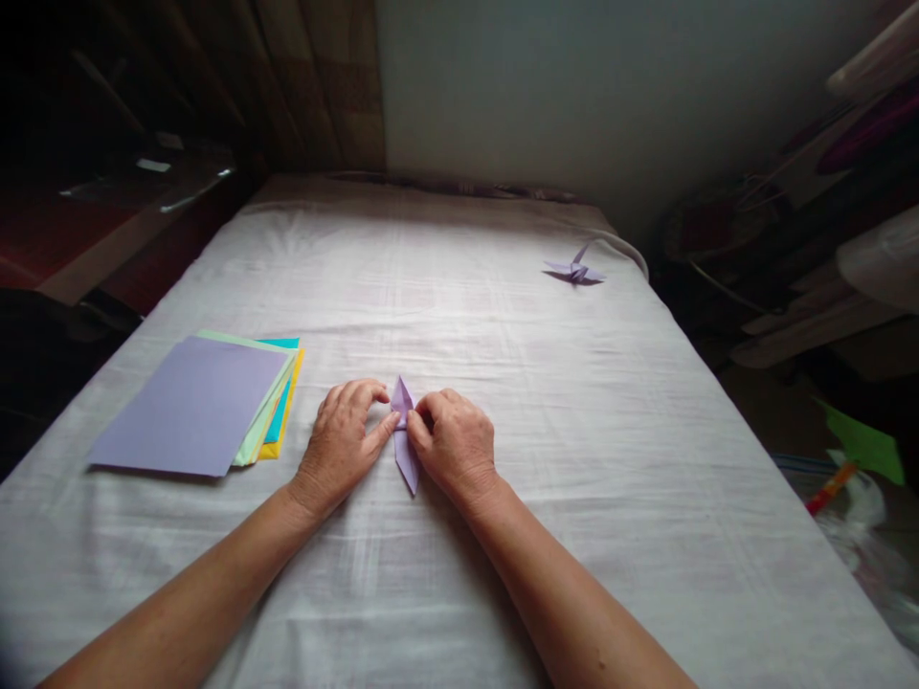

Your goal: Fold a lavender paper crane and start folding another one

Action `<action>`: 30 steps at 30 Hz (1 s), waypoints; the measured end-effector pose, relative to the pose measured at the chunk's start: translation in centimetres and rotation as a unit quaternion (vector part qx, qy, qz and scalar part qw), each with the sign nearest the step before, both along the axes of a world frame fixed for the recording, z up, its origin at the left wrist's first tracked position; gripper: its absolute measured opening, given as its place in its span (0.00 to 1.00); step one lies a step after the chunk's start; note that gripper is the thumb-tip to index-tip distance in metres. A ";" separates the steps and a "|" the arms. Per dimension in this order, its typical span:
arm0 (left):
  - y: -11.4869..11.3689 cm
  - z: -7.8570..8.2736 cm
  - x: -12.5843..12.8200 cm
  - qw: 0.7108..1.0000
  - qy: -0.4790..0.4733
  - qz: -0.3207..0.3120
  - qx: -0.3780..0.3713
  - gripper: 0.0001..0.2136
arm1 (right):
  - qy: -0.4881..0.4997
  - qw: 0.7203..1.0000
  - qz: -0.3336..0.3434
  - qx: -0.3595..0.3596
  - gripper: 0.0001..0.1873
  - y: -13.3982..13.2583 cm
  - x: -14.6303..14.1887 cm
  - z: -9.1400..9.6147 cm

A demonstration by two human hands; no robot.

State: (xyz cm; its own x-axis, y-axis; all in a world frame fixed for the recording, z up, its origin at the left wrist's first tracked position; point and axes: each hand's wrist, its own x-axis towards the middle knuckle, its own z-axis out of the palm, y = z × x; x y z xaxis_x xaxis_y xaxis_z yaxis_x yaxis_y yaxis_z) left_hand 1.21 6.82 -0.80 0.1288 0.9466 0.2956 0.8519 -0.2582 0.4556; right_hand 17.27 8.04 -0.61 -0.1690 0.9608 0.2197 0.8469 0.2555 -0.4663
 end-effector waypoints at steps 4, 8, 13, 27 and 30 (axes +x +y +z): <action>-0.7 0.3 -0.1 0.997 0.034 -0.050 0.046 0.13 | 0.001 1.000 0.000 0.001 0.08 0.0 0.0 0.0; -1.4 0.7 -0.2 0.988 0.094 -0.108 0.059 0.16 | 0.003 1.000 0.006 0.005 0.09 0.0 0.1 -0.1; -1.9 0.8 -0.3 0.986 0.128 -0.104 0.036 0.17 | -0.005 1.000 0.005 -0.008 0.10 -0.1 0.1 0.0; -2.1 0.4 -0.8 0.987 0.125 -0.096 0.010 0.19 | 0.002 1.000 0.028 0.006 0.09 -0.2 0.4 -0.3; -2.1 0.5 -0.7 0.987 0.129 -0.096 0.004 0.17 | 0.004 1.000 0.029 0.008 0.08 -0.2 0.4 -0.5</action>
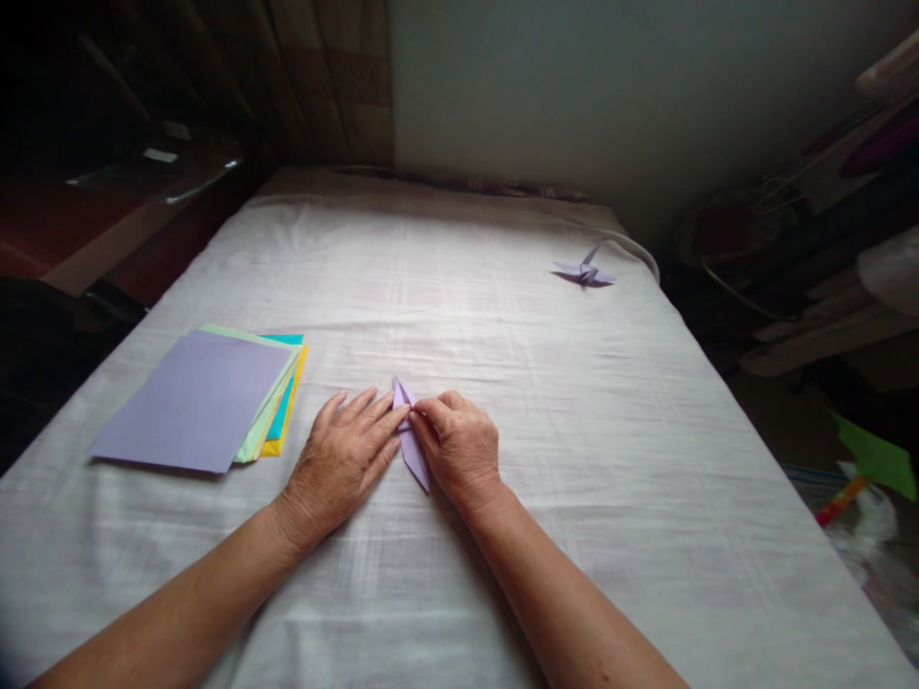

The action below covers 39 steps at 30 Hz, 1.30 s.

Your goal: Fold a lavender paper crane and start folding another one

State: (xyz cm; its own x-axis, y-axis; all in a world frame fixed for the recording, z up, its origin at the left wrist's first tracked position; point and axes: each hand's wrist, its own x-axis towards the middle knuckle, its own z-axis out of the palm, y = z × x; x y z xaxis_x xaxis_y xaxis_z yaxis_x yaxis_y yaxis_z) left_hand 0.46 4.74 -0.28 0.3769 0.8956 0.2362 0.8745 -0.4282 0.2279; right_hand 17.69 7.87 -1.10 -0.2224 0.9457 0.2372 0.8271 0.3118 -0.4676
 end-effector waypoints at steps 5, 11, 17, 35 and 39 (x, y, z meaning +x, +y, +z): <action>0.0 0.1 0.0 1.000 0.010 0.001 0.006 0.16 | -0.006 1.000 -0.009 -0.005 0.08 0.0 -0.1 0.0; -0.1 0.1 0.0 1.000 0.023 0.013 0.008 0.17 | 0.016 1.000 -0.011 0.002 0.08 0.0 -0.2 -0.1; 0.1 0.0 -0.1 0.999 0.032 0.001 0.007 0.18 | -0.005 1.000 -0.006 0.011 0.07 0.0 -0.1 -0.1; 2.2 0.5 -0.2 0.992 -0.107 0.056 -0.025 0.07 | -0.015 0.999 0.005 -0.030 0.05 0.1 -0.1 0.8; 2.3 0.5 0.0 0.991 -0.118 0.063 -0.027 0.05 | -0.027 0.999 0.011 -0.043 0.05 0.2 0.0 1.0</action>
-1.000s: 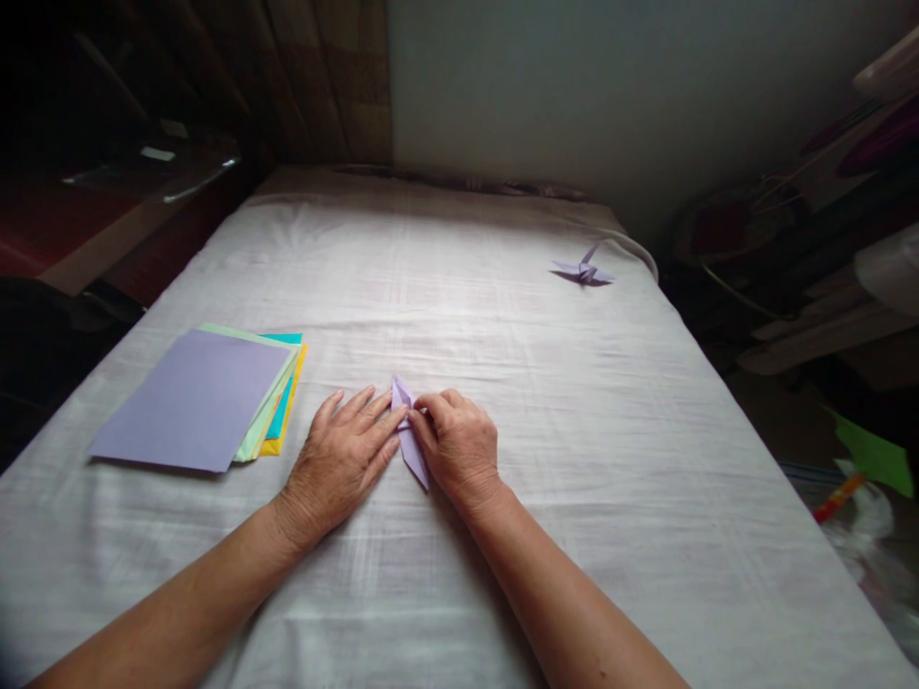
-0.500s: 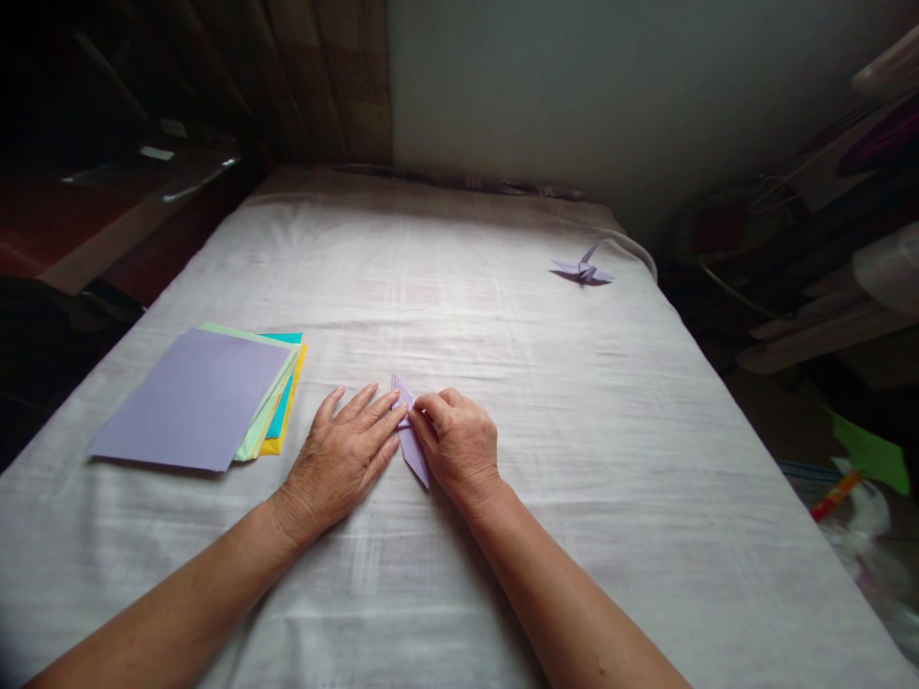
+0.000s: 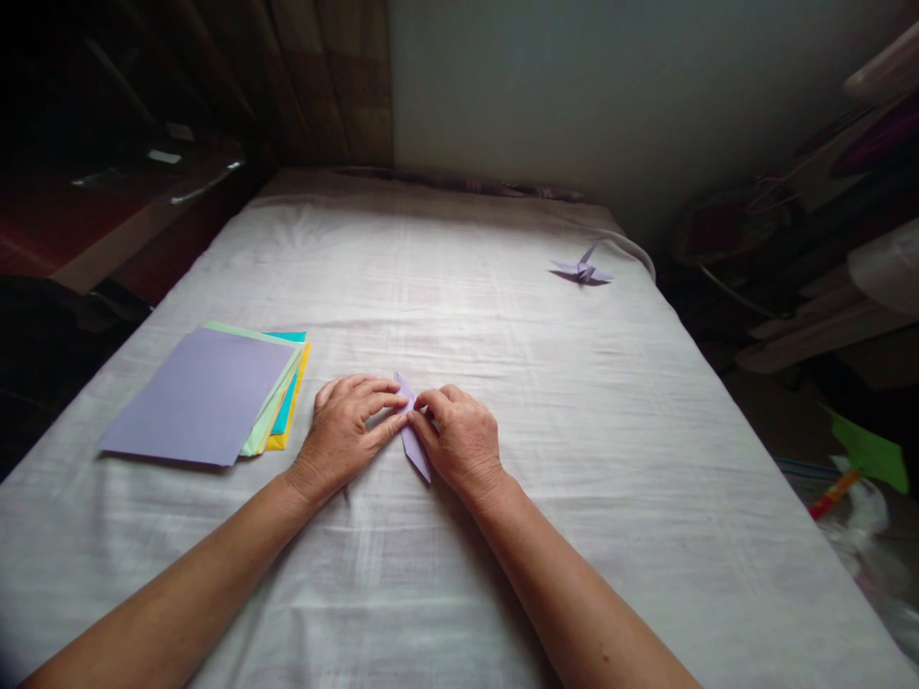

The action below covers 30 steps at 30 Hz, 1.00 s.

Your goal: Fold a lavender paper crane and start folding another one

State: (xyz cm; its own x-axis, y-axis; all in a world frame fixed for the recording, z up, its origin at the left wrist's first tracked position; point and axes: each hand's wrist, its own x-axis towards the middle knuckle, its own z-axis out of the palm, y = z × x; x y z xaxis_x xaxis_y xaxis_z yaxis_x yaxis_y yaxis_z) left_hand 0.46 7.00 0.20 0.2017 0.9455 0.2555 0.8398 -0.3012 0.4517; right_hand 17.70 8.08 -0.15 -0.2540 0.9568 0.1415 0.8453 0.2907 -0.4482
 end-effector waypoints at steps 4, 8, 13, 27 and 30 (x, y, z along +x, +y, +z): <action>-0.1 0.0 0.1 1.000 0.011 -0.004 -0.004 0.05 | 0.017 1.000 0.002 -0.018 0.03 0.1 0.1 0.0; 0.0 0.1 0.2 1.000 0.019 -0.014 -0.003 0.05 | 0.014 1.000 0.007 -0.021 0.02 0.2 0.1 0.1; 0.1 -0.1 0.0 1.000 0.009 -0.013 -0.016 0.05 | 0.031 0.999 0.009 -0.031 0.02 0.5 0.3 0.2; 0.2 -0.2 -0.1 1.000 0.001 -0.009 -0.025 0.08 | 0.036 0.995 -0.002 -0.095 0.01 1.3 0.3 1.0; 0.4 -0.1 -0.2 0.999 -0.002 -0.008 -0.038 0.09 | 0.019 0.996 0.001 -0.084 0.01 1.4 0.3 0.9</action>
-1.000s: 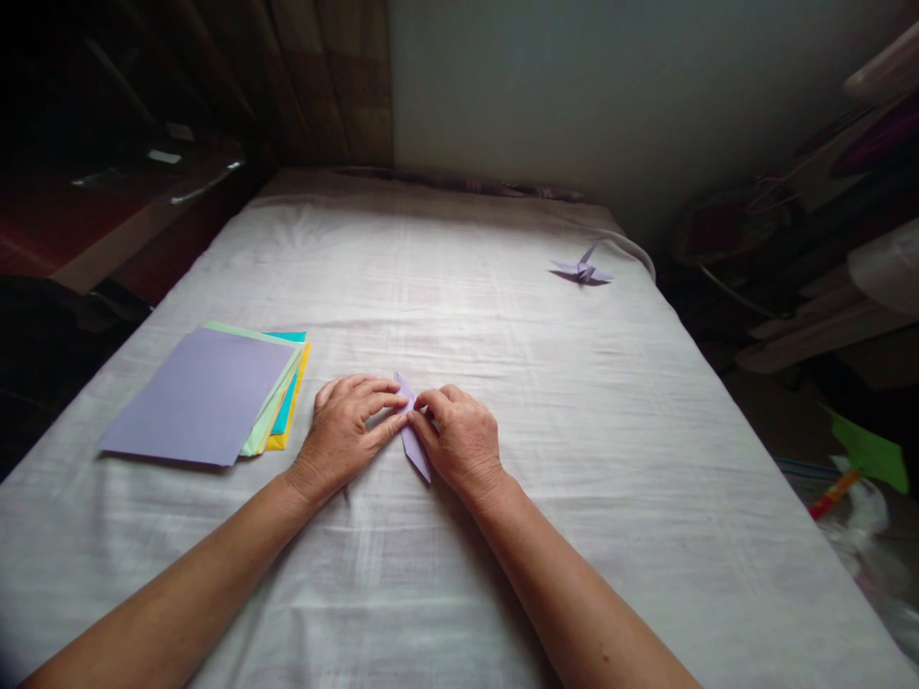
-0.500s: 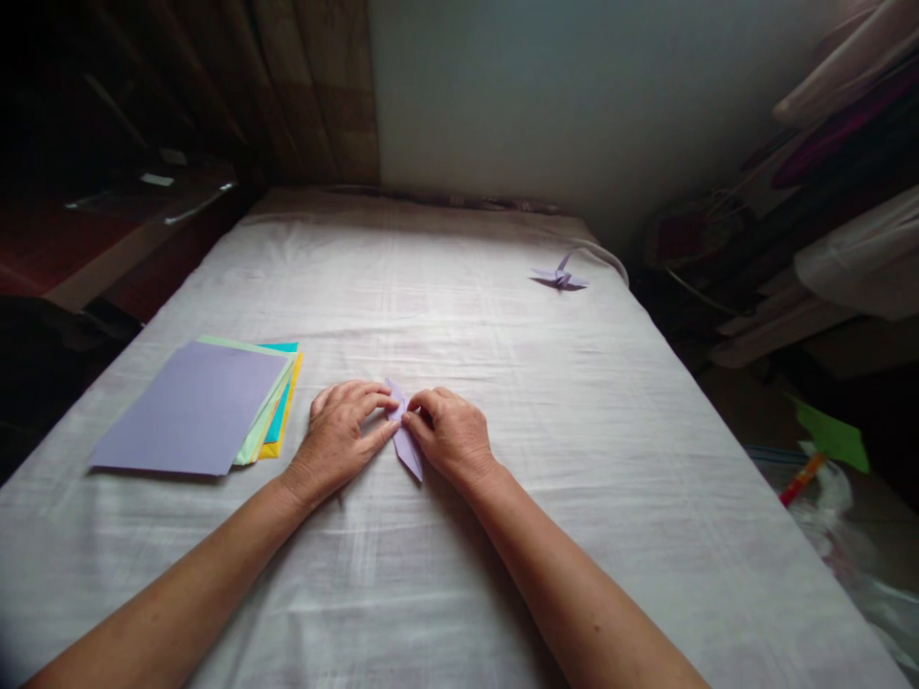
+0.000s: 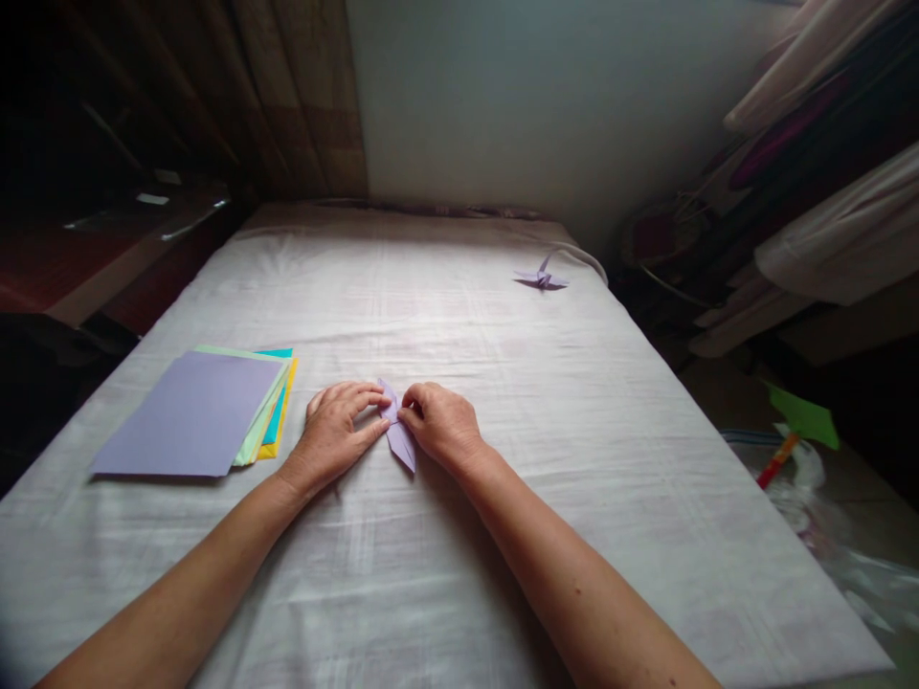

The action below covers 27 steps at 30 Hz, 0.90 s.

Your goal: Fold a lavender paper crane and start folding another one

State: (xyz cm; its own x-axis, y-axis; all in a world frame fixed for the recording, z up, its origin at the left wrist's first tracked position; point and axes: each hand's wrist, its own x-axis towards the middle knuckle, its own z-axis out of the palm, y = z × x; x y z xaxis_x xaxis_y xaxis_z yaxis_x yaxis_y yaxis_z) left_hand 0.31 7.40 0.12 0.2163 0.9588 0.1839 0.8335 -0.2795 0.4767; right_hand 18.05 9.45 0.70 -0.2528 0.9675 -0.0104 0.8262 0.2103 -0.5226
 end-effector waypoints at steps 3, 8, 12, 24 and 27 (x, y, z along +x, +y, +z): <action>0.1 0.1 0.1 1.000 0.001 0.009 -0.002 0.08 | -0.010 1.000 0.000 0.018 0.02 0.0 -0.2 -0.3; -0.2 -0.2 0.0 1.000 0.000 0.002 0.019 0.07 | 0.038 0.998 0.003 0.046 0.05 -0.2 0.2 -1.0; -0.4 -0.6 -0.2 0.999 0.016 -0.017 0.043 0.08 | 0.088 0.993 0.006 0.081 0.11 -1.2 1.1 -1.7; 2.9 2.9 -0.1 0.978 0.167 -0.125 0.016 0.10 | 0.195 0.974 0.004 0.115 0.10 -2.3 1.6 -2.2; 4.0 3.7 0.0 0.965 0.202 -0.167 0.003 0.08 | 0.206 0.971 0.016 0.119 0.10 -2.3 1.8 -2.1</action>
State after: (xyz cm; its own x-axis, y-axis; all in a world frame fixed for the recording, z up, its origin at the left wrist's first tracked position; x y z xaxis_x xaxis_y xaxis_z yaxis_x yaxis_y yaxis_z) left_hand 0.31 11.42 3.81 0.5682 0.8225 0.0255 0.8141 -0.5663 0.1289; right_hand 19.82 7.13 -1.40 -0.2181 0.9214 0.3217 0.5486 0.3884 -0.7404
